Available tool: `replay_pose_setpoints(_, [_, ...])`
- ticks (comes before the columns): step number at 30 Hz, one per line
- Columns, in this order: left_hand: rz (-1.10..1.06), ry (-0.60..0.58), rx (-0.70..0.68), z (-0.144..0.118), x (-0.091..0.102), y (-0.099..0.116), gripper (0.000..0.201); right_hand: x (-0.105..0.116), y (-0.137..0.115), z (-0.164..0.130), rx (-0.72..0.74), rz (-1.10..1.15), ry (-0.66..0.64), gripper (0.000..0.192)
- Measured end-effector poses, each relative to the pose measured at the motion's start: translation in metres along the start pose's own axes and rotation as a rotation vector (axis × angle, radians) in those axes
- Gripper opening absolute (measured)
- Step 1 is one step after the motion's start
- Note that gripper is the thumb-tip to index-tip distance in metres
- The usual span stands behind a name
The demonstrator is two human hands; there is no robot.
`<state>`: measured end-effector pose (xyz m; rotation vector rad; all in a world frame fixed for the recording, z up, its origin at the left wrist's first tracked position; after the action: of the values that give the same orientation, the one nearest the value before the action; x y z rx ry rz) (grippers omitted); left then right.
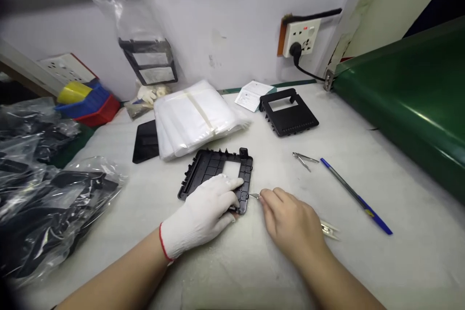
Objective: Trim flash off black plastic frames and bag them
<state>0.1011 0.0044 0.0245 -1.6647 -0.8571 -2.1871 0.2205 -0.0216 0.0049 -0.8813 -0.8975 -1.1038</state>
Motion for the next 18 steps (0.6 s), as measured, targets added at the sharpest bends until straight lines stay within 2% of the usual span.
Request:
replay_pose_setpoints(5, [-0.002, -0.010, 0.000, -0.0009, -0.0029, -0.0008, 0.012, 0.0010, -0.0058, 0.0032, 0.061, -0.019, -0.019, 0.025])
replay_pose_setpoints(18, [0.016, -0.010, -0.001, 0.0008, -0.0048, -0.0020, 0.013, -0.0020, -0.0053, 0.0044, 0.033, -0.102, -0.078, 0.023])
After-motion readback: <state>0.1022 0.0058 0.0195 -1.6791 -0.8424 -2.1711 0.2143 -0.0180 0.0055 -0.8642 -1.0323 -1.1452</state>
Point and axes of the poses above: each hand's wrist, its own z-axis towards the middle knuckle, its own x-axis out of the back of the hand, y = z × x, the point moved 8 cm from there along z, towards the middle knuckle, and after that the axes turned 5 degrees about -z, right-handed, at the moved point
